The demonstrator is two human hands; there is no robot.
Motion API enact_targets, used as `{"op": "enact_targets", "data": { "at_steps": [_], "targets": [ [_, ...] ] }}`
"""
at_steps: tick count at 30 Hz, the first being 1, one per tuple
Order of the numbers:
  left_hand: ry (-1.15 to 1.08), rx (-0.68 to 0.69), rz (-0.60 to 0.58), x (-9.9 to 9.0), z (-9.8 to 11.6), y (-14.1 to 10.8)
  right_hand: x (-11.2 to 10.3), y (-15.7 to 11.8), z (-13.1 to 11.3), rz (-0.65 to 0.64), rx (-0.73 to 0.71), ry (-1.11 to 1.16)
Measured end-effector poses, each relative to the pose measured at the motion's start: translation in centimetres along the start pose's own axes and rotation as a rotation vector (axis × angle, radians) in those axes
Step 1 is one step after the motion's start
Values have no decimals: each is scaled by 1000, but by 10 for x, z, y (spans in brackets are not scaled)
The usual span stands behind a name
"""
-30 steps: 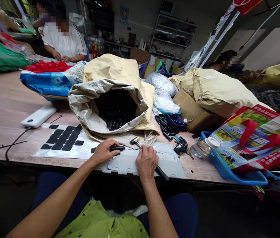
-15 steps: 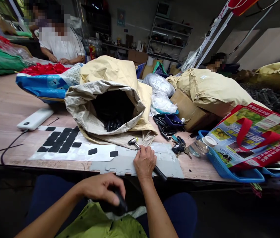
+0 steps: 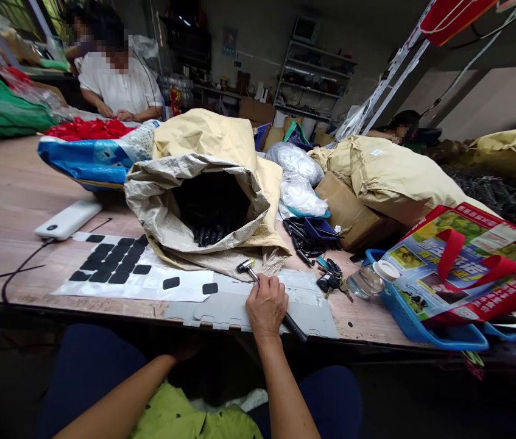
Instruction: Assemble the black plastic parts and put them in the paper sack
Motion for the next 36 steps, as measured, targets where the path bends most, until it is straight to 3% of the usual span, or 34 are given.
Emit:
{"op": "enact_targets", "data": {
  "at_steps": [2, 6, 9, 11, 12, 13, 14, 16, 19, 21, 23, 25, 36],
  "targets": [
    [86, -41, -14, 2, 5, 2, 0, 0, 0, -4, 3, -2],
    [216, -47, -249, 4, 27, -10, 0, 0, 0, 2, -2, -1],
    [187, 87, -592, -14, 72, -38, 2, 0, 0, 8, -2, -8],
    [14, 217, -859, -42, 117, -58, 3, 0, 0, 10, 2, -11],
    [-110, 261, -905, -61, 140, -63, 3, 0, 0, 12, 3, -12],
    [-195, 313, -868, -82, 161, -64, 3, 0, 0, 13, 3, -12],
    [-243, 366, -736, -105, 178, -60, 4, 0, 1, 15, 1, -12],
    [-236, 454, -289, -150, 201, -41, 4, -1, 1, 22, -3, -12],
    [-42, 363, 502, -200, 201, -4, 4, -1, 2, 34, -4, -13],
    [111, 173, 778, -211, 189, 18, 4, -1, 1, 34, -3, -12],
    [207, 15, 849, -211, 177, 33, 3, -1, 1, 28, 1, -9],
    [252, -52, 867, -207, 169, 39, 3, 0, 1, 20, 3, -7],
    [281, -82, 919, -206, 167, 37, 0, 0, -1, 0, 10, -6]
  ]
}}
Point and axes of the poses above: each hand's wrist, its own y-axis towards the middle knuckle, its own x-axis out of the palm, z = x × y, the point moved 2 cm from there along y, towards the middle knuckle, and after that the axes turned 1 degree about x, right-handed, at the moved point
